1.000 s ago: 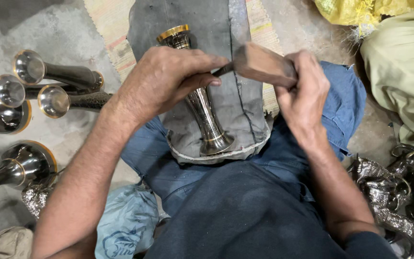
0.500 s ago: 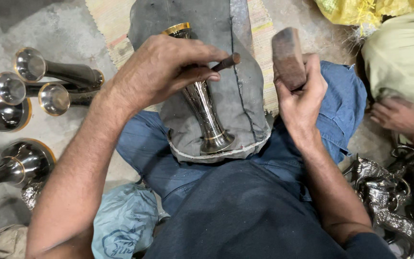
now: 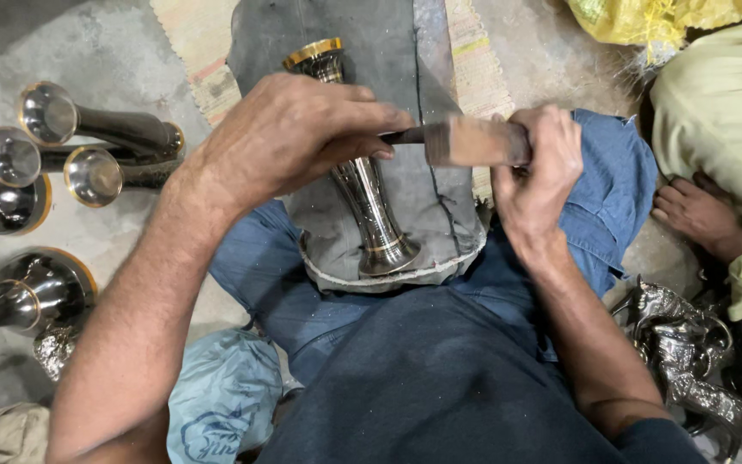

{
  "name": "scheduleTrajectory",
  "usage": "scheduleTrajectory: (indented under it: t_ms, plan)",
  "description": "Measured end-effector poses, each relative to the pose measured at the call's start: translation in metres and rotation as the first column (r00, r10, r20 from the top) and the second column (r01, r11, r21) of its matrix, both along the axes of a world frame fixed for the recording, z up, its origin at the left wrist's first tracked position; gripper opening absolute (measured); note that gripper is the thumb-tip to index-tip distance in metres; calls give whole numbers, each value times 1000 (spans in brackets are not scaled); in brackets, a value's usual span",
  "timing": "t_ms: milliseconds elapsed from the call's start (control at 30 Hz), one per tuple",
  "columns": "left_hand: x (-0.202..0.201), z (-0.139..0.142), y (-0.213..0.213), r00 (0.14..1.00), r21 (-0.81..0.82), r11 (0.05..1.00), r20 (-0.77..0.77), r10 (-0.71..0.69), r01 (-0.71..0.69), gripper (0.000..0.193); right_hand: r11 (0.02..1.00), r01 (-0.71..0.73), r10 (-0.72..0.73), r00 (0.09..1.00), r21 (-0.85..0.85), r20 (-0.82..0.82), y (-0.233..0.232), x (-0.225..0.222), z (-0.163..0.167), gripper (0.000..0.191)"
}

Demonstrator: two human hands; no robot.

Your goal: The person sits on the floor and uses a metal chisel and wooden mallet to engrave decorative patterns onto a silver-colored metal vase. They repeatedly strike the chisel along the vase's surface, rotating the vase to access different areas.

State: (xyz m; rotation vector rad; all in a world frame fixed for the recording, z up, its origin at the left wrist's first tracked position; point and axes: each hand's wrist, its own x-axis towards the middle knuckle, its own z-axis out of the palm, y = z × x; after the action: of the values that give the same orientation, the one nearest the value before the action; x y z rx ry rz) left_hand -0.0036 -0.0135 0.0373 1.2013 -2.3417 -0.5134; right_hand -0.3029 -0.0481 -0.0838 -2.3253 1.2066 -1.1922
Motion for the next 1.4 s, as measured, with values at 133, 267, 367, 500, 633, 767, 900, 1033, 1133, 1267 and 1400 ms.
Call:
scheduleTrajectory:
  t_ms: [133, 267, 367, 500, 633, 767, 900, 1033, 1133, 1267, 1400]
  plan:
    - [4, -10, 9, 994, -22, 998, -96, 59, -61, 33, 969, -16, -48, 966, 245, 253, -3, 3, -2, 27]
    - [8, -21, 11, 950, 10, 987, -273, 155, -158, 33, 987, -62, 24, 969, 148, 247, -16, 4, 8, 32]
    - [6, -27, 15, 974, -92, 981, -165, 156, -172, 32, 984, 19, -62, 969, 179, 240, -23, 5, 22, 29]
    - [3, -30, 16, 978, -88, 978, -113, 178, -188, 33, 996, -2, -34, 909, -85, -416, -31, 4, 48, 28]
    - [2, -31, 15, 975, -88, 976, -121, 187, -198, 31, 998, -69, 64, 941, -4, -332, -27, 7, 60, 32]
    - [3, -32, 18, 969, -119, 971, -165, 186, -207, 31, 986, -108, 126, 982, 126, -139, -24, 8, 63, 33]
    - [1, -37, 17, 963, -77, 969, -153, 223, -237, 30, 991, -132, 132, 955, 17, -265, -29, 12, 71, 34]
    - [0, -42, 18, 952, -60, 965, -191, 239, -255, 30, 961, -156, 181, 979, 227, -95, -31, 21, 86, 28]
    - [3, -45, 24, 925, 0, 966, -290, 247, -258, 27, 989, -108, 136, 935, 102, -327, -32, 33, 96, 28]
    - [-6, -64, 52, 504, 262, 893, -752, 426, -365, 25, 940, -266, 295, 948, 213, -118, -33, 68, 94, 50]
    - [-24, -100, 86, 35, 428, 588, -788, 615, -686, 22, 892, -338, 405, 892, 299, -200, -27, 111, 89, 91]
